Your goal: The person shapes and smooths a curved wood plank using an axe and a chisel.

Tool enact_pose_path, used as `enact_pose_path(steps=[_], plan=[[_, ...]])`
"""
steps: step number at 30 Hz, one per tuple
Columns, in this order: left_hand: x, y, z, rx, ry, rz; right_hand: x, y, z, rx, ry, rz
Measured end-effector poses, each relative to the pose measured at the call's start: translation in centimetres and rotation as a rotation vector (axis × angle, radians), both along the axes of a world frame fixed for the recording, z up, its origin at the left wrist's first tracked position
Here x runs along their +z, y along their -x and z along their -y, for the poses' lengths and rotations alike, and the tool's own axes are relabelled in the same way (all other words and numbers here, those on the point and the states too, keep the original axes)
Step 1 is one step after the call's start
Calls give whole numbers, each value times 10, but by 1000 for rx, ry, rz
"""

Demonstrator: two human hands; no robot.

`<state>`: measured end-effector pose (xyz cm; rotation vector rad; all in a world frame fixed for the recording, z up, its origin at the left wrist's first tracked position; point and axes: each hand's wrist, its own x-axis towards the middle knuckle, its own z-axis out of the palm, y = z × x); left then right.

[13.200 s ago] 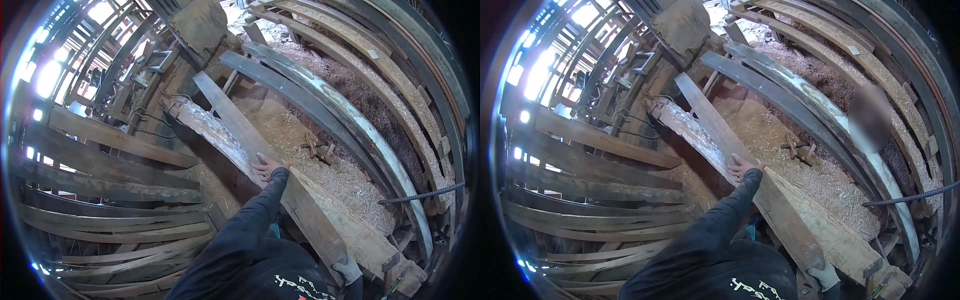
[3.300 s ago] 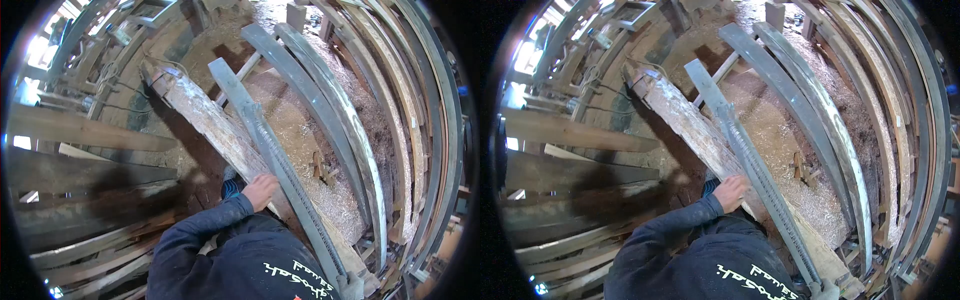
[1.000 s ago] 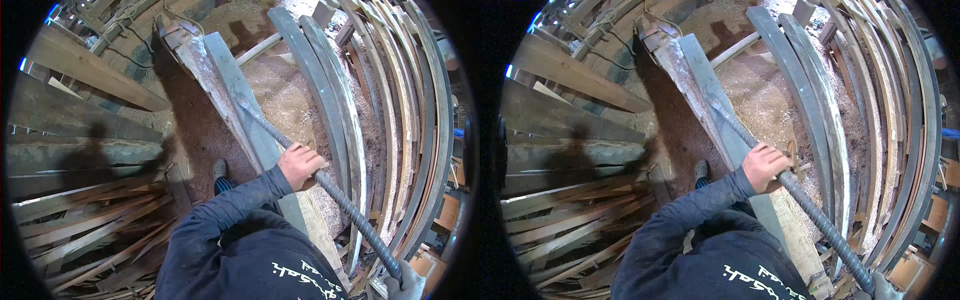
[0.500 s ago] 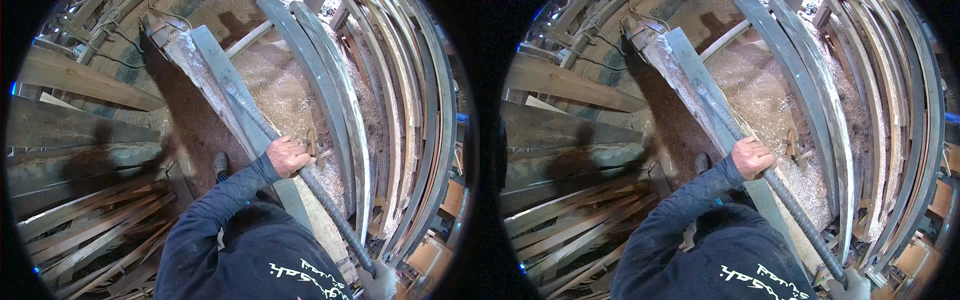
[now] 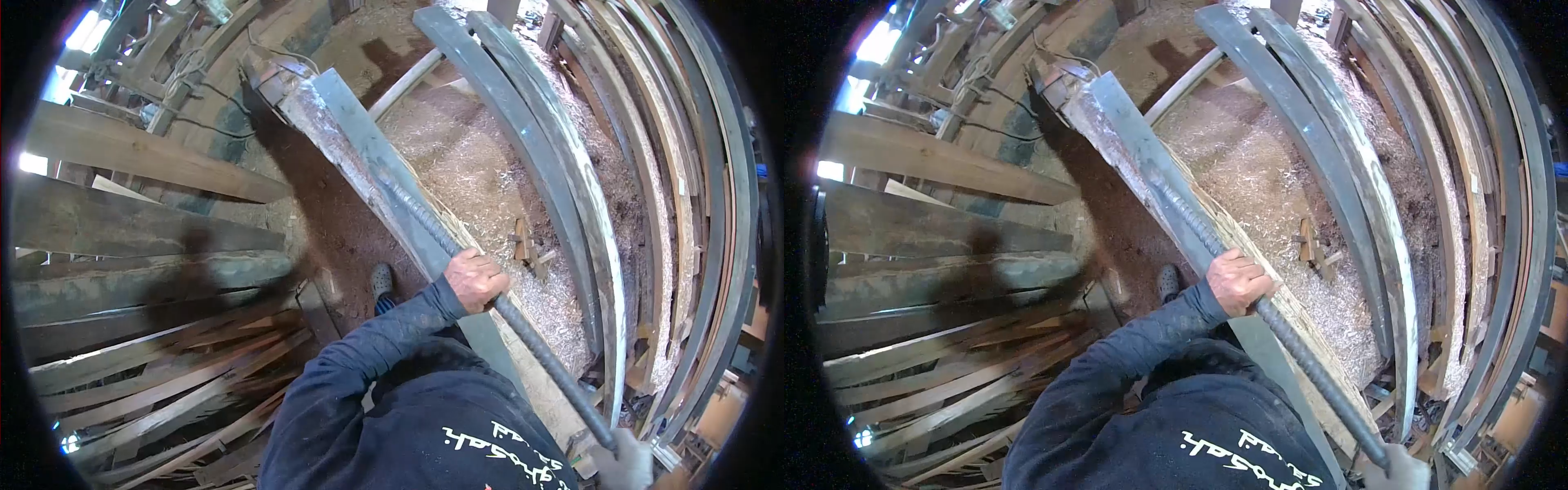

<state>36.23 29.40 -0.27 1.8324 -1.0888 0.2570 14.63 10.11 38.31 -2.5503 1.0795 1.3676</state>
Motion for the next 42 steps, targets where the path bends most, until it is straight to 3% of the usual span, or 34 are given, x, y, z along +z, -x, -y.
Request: enact_pose_path(steps=[3,7,9,12,14,16,17,20,27,31,34,36,41,42], plan=[[22,-1,7,30,44,-42,51,-25,-1,158,47,60],[16,-41,-8,78,93,-40,64,-77,-21,225,10,68],[8,-56,-12,91,141,-47,44,-80,-24,218,25,70],[-2,-51,-21,62,6,-26,10,-73,-18,189,70,32],[-8,-51,-13,92,42,69,-15,-31,3,315,-8,71],[-13,-45,-16,54,54,70,-48,-3,10,41,-113,84],[-19,-41,-17,39,29,97,-69,1,-3,10,14,112],[-34,-33,-17,15,-20,139,-121,38,14,115,-72,281],[-27,-41,-14,-114,-237,42,-94,5,21,-53,-19,126],[-14,-49,-22,-241,-295,-36,-76,13,18,50,-74,222],[-35,-39,-16,-223,-340,33,-120,23,12,-55,65,55],[-51,-35,-9,-169,-333,84,-162,72,32,153,6,268],[-40,-42,-17,-233,-365,68,-135,53,22,147,26,214],[-35,-41,-18,-289,-417,41,-118,31,13,31,21,125]])
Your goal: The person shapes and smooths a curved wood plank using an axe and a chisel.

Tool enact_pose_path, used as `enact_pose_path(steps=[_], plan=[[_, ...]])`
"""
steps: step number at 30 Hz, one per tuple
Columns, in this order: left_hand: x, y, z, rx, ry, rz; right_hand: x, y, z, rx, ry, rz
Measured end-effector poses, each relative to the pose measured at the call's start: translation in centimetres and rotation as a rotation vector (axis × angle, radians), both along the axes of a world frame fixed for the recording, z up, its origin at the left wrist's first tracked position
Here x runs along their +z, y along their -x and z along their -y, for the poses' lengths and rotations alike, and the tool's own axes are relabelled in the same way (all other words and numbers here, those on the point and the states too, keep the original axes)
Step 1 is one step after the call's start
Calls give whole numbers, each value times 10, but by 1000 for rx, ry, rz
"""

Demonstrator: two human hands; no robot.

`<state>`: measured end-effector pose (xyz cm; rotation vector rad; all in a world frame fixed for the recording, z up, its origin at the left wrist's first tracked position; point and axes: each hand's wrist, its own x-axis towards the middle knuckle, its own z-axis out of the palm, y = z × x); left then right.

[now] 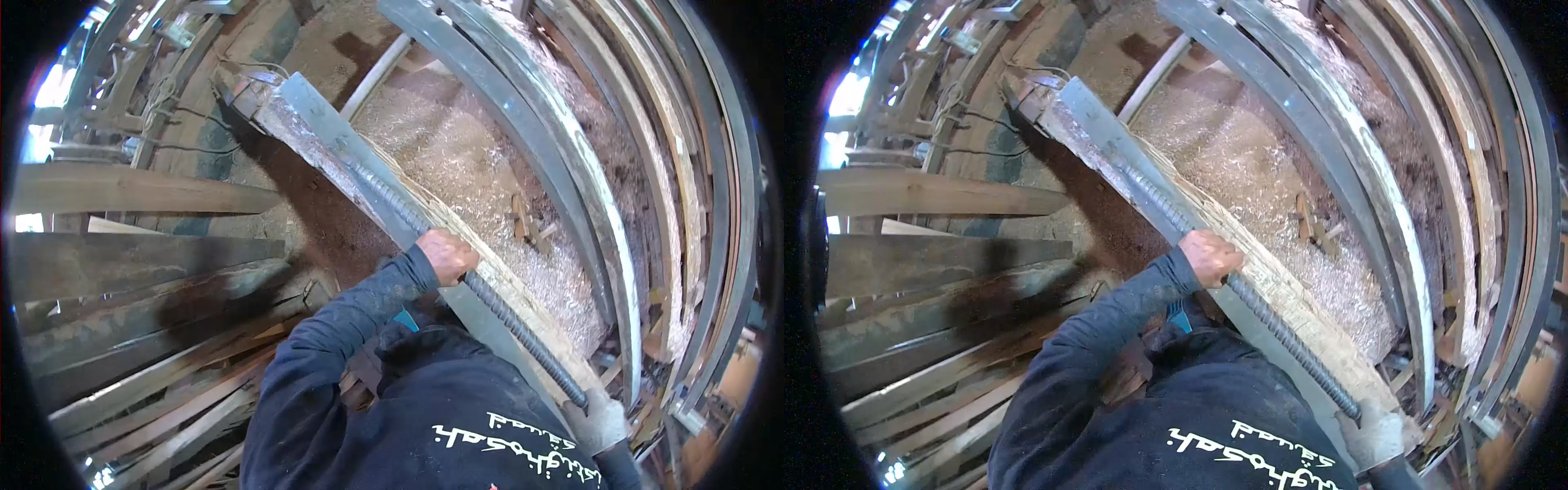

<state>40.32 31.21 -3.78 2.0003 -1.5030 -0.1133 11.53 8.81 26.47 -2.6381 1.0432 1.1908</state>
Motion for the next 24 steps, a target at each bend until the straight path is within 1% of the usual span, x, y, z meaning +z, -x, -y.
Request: enact_pose_path(steps=[2,3,4,6,8,9,10,11,12,13,14,15,17,19,20,21,22,24], plan=[[5,-6,0,-17,12,3,17,-7,-5,-50,-45,30],[8,-8,-1,5,57,7,11,17,2,161,-25,177],[9,-6,-5,29,101,8,17,1,-5,-1,-77,85],[-8,2,-4,50,100,21,-29,3,-7,-55,-4,-61],[-22,2,2,2,64,61,-63,57,15,206,-19,176],[-26,3,4,31,101,32,-56,47,14,122,-71,123],[-25,16,-1,-15,119,20,-50,36,13,37,-116,68],[-24,12,-2,-14,98,10,-46,36,8,91,-94,104],[-24,2,5,-7,83,12,-46,37,8,84,-80,75],[-9,12,9,-44,106,5,-47,37,8,76,-65,46],[19,27,8,-120,15,-21,-47,36,9,69,-51,16],[35,34,12,-170,-70,-22,-46,38,8,33,-47,21],[48,71,24,-187,-44,-69,-34,49,1,-7,-64,18],[52,79,38,-141,-37,-72,-17,49,11,67,-23,-129],[49,81,40,-170,-103,-114,-17,72,22,1,-49,-123],[47,81,38,-202,-171,-160,-12,77,24,-31,-38,-108],[49,81,37,-184,-192,-156,-8,80,21,-15,-60,-100],[61,76,34,-204,-163,-165,-3,87,15,-92,53,-3]])
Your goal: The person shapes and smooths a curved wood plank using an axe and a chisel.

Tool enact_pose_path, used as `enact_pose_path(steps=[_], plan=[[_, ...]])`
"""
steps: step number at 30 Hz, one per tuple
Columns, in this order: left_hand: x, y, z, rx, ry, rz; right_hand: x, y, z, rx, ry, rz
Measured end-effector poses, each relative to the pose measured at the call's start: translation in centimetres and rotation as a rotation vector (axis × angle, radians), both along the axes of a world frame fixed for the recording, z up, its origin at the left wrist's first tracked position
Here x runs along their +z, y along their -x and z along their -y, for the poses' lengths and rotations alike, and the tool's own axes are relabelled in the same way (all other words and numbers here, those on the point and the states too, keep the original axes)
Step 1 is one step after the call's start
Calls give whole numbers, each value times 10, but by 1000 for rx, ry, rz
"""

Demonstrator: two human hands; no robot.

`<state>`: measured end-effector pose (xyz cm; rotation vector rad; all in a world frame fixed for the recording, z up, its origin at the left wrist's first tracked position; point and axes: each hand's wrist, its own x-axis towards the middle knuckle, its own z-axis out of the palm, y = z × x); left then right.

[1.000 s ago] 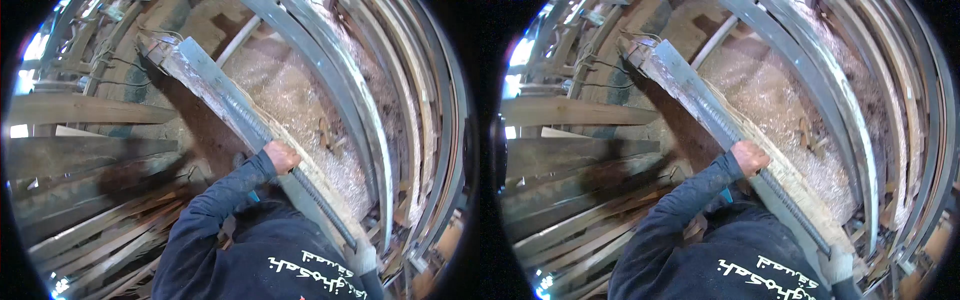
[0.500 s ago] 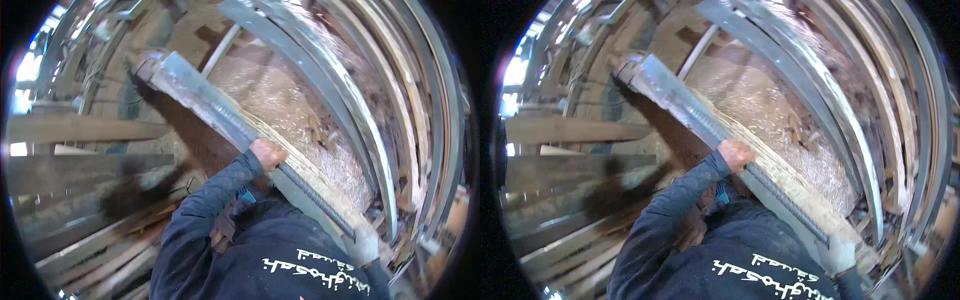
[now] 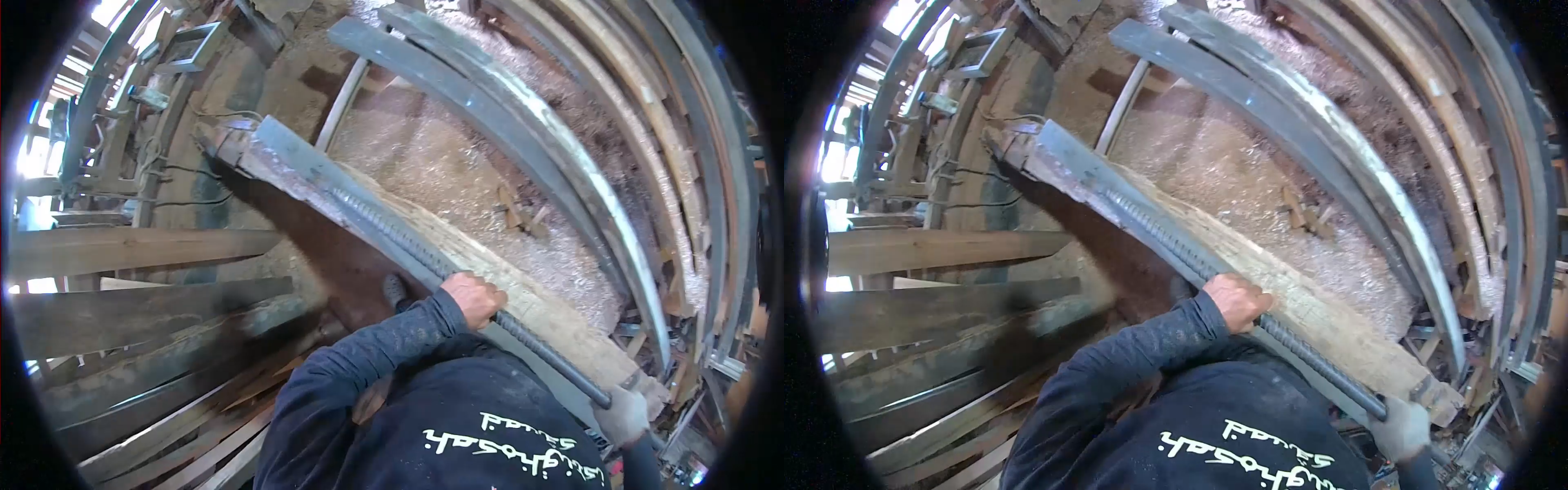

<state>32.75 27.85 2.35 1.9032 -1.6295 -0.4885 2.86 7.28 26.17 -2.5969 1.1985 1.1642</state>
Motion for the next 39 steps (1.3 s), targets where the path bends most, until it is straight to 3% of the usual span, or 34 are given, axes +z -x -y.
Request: enact_pose_path(steps=[3,4,5,6,8,10,13,14,16,18,21,24,27,28,30,32,34,36,39], plan=[[-4,15,-6,41,21,-35,13,-7,-11,-27,30,76],[-11,11,2,103,92,-7,-19,0,-3,-93,-30,8],[-40,24,6,111,46,53,-46,22,2,4,5,58],[-36,17,6,112,114,90,-65,43,15,124,34,117],[-28,13,9,76,98,43,-66,44,18,142,93,162],[-25,13,11,96,71,62,-48,32,25,166,96,24],[-9,10,7,99,51,38,-27,24,24,201,111,153],[-8,1,8,93,66,69,-12,13,25,132,58,-28],[-8,43,-26,76,23,-66,-4,0,-10,-15,42,96],[-47,32,-1,149,6,110,-107,67,6,30,38,165],[-34,17,-1,50,-9,37,-81,46,0,108,7,210],[-35,11,10,45,-65,49,-85,34,16,122,81,122],[-11,12,0,84,27,21,-47,26,9,71,20,-7],[-20,29,-11,63,-20,-9,-63,45,-1,50,-27,-37],[-53,35,2,133,20,120,-118,64,9,16,-6,185],[-53,21,2,126,158,122,-112,56,11,55,7,275],[-47,26,6,103,79,35,-109,65,22,82,-14,189],[-45,15,11,82,1,65,-80,21,26,83,-91,215],[-11,16,30,-33,275,-32,-76,16,25,49,-62,29]])
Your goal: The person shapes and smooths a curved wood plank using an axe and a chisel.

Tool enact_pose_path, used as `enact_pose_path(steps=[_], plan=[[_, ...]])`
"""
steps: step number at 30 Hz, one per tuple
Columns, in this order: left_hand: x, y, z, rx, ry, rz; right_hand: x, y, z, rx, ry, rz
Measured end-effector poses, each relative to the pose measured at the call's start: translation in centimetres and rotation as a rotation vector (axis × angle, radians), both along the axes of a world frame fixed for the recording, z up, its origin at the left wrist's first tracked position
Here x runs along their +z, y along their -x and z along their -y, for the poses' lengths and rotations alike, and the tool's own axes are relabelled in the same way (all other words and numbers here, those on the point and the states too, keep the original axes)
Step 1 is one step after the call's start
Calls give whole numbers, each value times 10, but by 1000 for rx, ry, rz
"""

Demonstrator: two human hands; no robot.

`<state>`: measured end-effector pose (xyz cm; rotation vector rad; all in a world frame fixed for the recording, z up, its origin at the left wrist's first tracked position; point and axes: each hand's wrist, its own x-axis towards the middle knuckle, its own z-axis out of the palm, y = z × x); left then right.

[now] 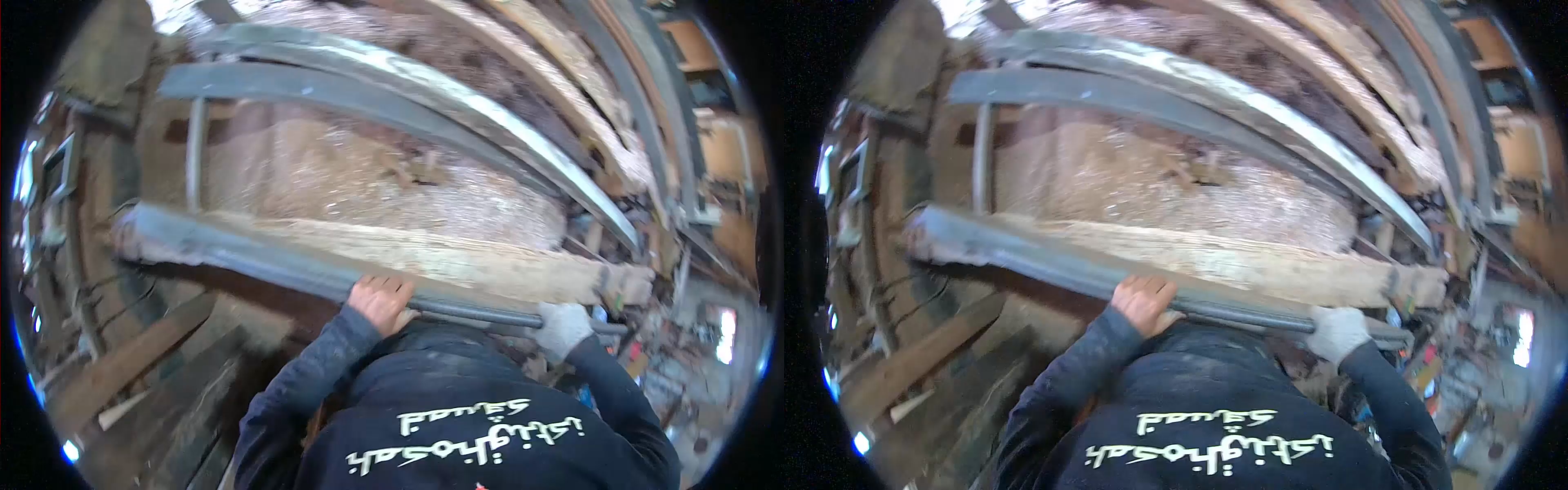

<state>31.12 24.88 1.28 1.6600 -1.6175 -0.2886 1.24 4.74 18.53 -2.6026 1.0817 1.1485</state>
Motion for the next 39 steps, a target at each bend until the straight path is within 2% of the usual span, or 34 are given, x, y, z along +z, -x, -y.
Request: enact_pose_path(steps=[2,7,9,10,13,15,17,18,19,21,23,25,26,28,31,36,39], plan=[[18,22,-1,-142,-275,-38,3,3,-15,-19,-23,1],[8,39,4,-201,-304,30,27,39,3,-24,-24,44],[3,39,3,-199,-368,78,27,61,11,-147,3,-138],[2,40,4,-182,-347,75,29,55,9,-184,22,-148],[3,41,7,-140,-346,91,37,59,1,1,141,157],[2,36,10,-164,-318,104,54,42,-20,116,231,509],[6,37,13,-164,-363,119,75,46,-49,316,-105,454],[6,39,13,-150,-359,108,69,64,-66,129,-283,696],[7,39,11,-178,-376,109,49,81,-72,97,-292,697],[8,41,11,-158,-342,139,-19,126,-72,-233,36,352],[9,43,11,-168,-339,134,-76,153,-49,8,287,307],[8,45,7,-169,-346,150,-108,140,-15,59,245,273],[3,47,5,-173,-323,148,-116,143,-11,62,233,294],[5,44,3,-151,-309,166,-127,152,3,-60,-69,418],[9,48,8,-114,-270,112,-127,152,14,-108,-167,371],[17,38,18,-94,-273,136,-130,143,40,14,-100,419],[18,28,36,-45,-283,187,-116,122,62,-9,-88,382]])
